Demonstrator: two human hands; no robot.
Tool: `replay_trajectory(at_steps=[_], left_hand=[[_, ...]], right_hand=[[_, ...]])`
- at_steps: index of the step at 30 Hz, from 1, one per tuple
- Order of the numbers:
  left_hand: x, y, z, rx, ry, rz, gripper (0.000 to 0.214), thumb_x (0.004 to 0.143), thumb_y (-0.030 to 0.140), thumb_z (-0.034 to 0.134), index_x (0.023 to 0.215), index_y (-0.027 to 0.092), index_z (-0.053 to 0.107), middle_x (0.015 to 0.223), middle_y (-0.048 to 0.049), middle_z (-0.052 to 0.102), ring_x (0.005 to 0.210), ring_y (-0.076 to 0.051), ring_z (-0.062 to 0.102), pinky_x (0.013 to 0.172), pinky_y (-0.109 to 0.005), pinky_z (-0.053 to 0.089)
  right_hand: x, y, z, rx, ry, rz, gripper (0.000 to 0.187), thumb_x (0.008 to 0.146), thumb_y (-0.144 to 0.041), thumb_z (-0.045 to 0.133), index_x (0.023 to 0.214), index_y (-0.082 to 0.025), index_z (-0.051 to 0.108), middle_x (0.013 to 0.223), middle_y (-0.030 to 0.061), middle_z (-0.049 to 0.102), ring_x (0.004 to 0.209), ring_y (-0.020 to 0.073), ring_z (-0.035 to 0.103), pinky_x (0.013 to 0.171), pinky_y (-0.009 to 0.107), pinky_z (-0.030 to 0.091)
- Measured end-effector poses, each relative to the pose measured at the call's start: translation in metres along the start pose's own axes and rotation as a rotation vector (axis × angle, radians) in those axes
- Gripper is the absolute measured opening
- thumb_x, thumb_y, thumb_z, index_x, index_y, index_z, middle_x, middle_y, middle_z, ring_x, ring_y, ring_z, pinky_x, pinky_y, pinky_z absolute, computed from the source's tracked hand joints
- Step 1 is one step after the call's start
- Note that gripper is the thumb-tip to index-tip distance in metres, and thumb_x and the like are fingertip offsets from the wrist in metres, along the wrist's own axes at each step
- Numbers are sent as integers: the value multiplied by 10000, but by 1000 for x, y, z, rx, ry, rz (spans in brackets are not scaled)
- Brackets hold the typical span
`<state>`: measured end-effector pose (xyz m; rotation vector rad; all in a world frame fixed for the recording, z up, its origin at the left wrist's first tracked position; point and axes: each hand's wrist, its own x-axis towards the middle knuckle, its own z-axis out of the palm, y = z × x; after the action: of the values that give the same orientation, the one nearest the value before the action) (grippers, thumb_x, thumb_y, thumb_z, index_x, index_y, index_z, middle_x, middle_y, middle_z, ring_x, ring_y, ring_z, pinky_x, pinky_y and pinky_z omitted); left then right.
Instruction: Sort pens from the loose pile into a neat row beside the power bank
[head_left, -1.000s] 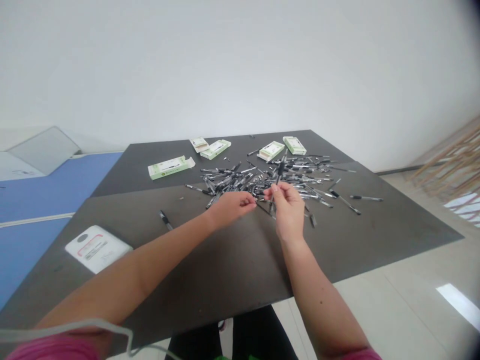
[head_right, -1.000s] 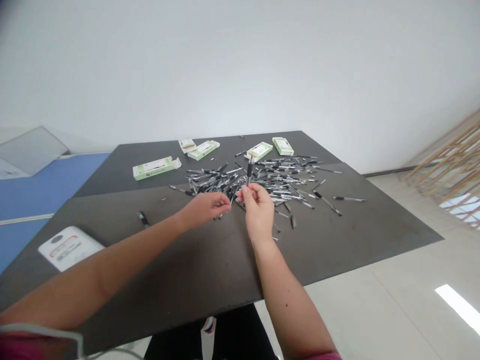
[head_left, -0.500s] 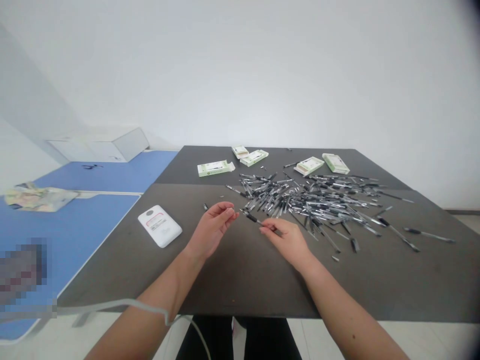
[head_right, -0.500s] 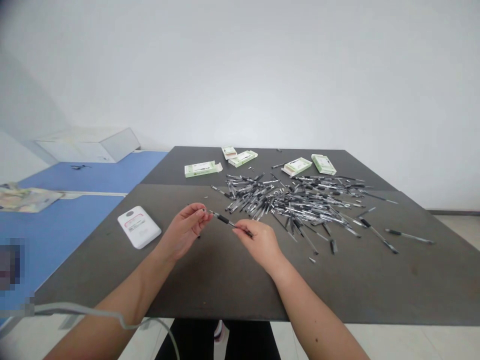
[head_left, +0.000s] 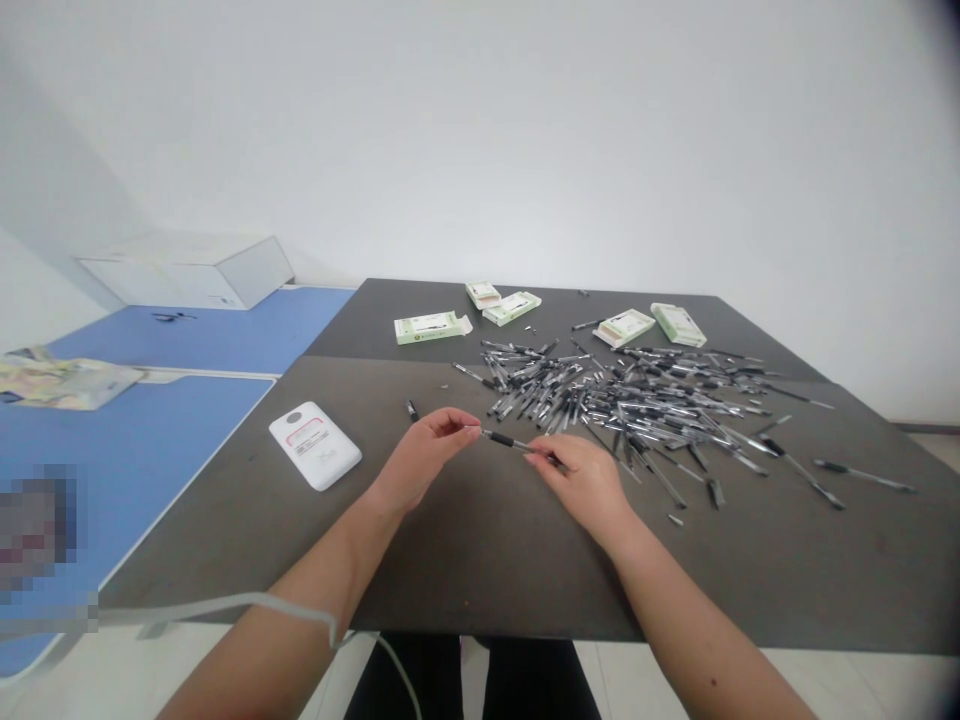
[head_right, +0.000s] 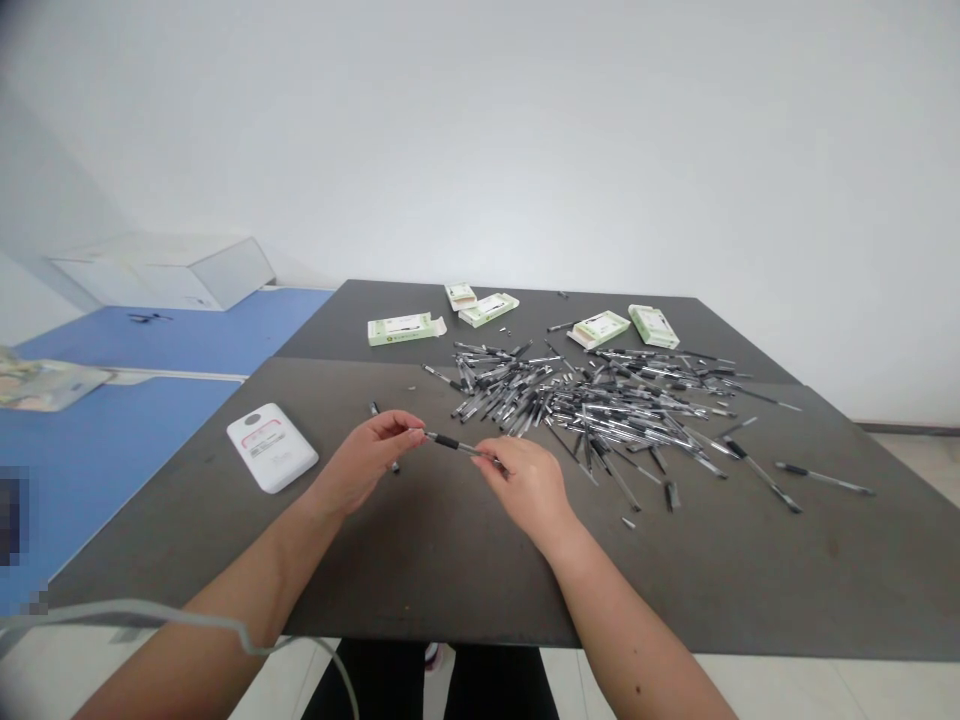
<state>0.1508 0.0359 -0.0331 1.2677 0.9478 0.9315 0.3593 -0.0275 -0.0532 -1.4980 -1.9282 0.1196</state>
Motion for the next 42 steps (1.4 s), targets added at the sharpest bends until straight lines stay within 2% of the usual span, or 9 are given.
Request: replay_trajectory(at_steps=[6,12,18,23,25,29,34,39,42], left_hand=[[-3,0,4,24,-20,-23,200,677,318,727,805,175,670,699,29,600,643,-90,486,639,-217,360],[-6,-7,11,-270,-29,-5,195,659,284,749,823,188,707,731,16,627,689,-87,520,697,-218,395],[-5,-13,17,-413,-27,-5,153,682,300,740,785,186,734,867,-20,676,819,-111,564,838,-247,414],[-8,-12,15,-319,-52,78,178,726,323,701,836,188,739,942,-28,666,857,-126,556,840,-252,406],[-9,-11,14,-263,-29,91,185,740,333,685,845,190,736,937,-29,666,858,-132,552,836,-257,401],[-9,-11,15,-183,3,58,206,738,344,679,868,192,732,890,-26,664,809,-128,541,806,-257,403],[-10,-10,14,-227,-40,51,219,717,367,690,841,191,731,907,-30,659,800,-128,538,777,-252,414],[-9,-13,15,-133,13,56,216,732,360,680,844,181,725,852,-28,658,795,-134,540,783,-261,413],[-9,-16,16,-191,-14,47,246,716,385,690,830,169,721,828,-31,653,768,-130,541,758,-262,426]], right_hand=[[-1,-6,-3,84,21,6,235,890,-335,487,877,-205,683,827,58,687,785,186,615,720,281,422],[-2,-16,-2,535,-228,257,397,922,-425,370,844,-172,666,548,-24,483,531,114,457,534,232,346],[-3,-20,4,639,-157,376,295,769,-445,605,907,-184,621,549,-60,420,515,98,367,511,226,283],[-5,-22,7,1032,-372,414,450,893,-532,362,756,-159,573,450,-66,342,437,90,285,469,238,246],[-6,-23,9,1023,-342,425,391,867,-526,431,818,-165,573,471,-73,351,446,88,292,465,232,243],[-6,-23,10,812,-151,404,261,772,-434,612,871,-192,601,566,-57,421,526,93,361,492,221,267],[-7,-25,9,1182,-472,437,350,878,-472,428,861,-165,594,473,-80,314,423,77,231,424,221,185],[-5,-27,12,958,-178,452,242,755,-370,643,906,-183,613,549,-70,389,504,76,325,471,211,231],[-6,-30,12,1115,-315,451,259,834,-407,539,869,-163,620,506,-67,387,464,72,304,449,217,205]])
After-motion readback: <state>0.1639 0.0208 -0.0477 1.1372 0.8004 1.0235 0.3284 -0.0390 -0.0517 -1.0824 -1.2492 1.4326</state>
